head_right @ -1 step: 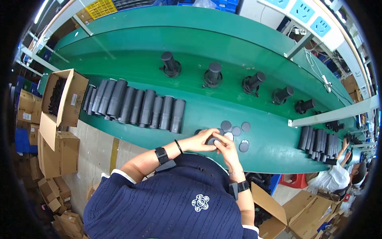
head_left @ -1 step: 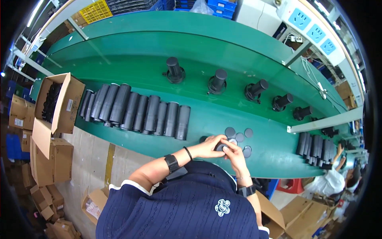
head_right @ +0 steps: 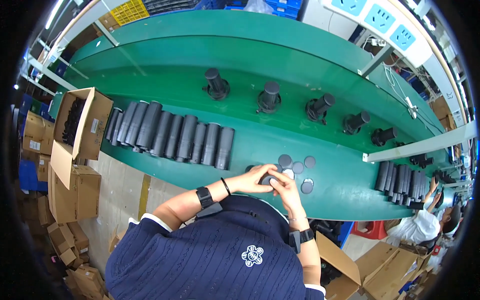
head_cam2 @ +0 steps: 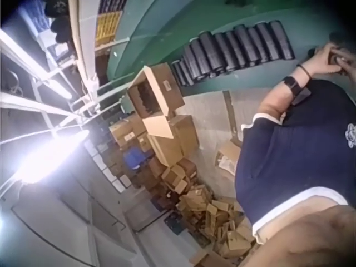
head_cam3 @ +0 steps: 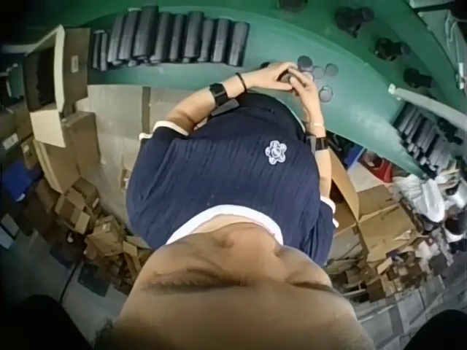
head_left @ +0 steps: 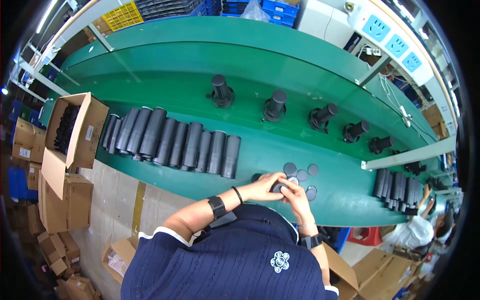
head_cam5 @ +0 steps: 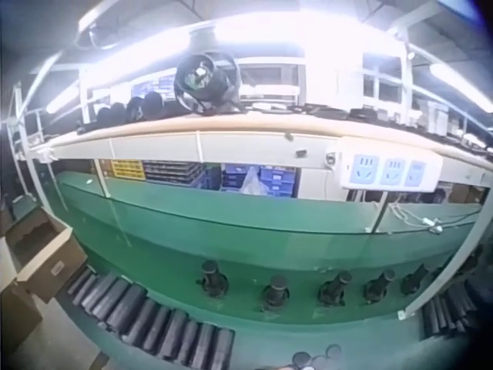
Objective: The person picks up a black tube and a cap from the table, fits the cap onto the tube by hand, and places the assembled unit onto the conveyor belt, repeating this process for several units.
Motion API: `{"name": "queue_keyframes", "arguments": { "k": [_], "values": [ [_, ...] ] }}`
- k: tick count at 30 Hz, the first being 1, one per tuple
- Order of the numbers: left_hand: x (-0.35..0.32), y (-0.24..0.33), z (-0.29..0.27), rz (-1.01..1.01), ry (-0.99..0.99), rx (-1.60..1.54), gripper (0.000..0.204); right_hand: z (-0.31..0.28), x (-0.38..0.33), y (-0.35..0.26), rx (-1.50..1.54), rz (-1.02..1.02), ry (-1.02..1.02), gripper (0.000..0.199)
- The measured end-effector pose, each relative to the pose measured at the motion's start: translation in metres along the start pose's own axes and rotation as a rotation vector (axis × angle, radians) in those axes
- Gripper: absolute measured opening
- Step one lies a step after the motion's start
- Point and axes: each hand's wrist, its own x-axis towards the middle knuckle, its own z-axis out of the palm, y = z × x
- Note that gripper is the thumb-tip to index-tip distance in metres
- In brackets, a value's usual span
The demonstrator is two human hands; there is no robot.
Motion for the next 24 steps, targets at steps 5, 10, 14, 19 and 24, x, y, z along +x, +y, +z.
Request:
{"name": "queue_keyframes", "arguments": {
  "k": [5,10,14,19,24],
  "values": [
    [0.004,0.0,0.006,-0.002,0.037,-0.057,0.072,-0.002,0.002,-0.009,0.042,0.085,-0.004,0.031],
    [-0.001,-0.001,0.005,0.018,0.061,-0.096,0.071,0.002,0.001,-0.006,0.142,0.166,-0.039,0.032],
    [0.0,0.002,0.004,0.039,0.022,-0.139,0.073,0.003,-0.002,-0.004,0.144,0.148,0.004,0.031],
    [-0.004,0.017,-0.007,0.027,0.023,0.114,0.08,0.003,0.007,-0.004,0.139,0.137,-0.037,0.029],
    [0.001,-0.008,-0.01,-0.014,-0.006,-0.319,0.08,0.0,0.013,-0.014,0.315,0.215,-0.162,0.033]
  ]
}}
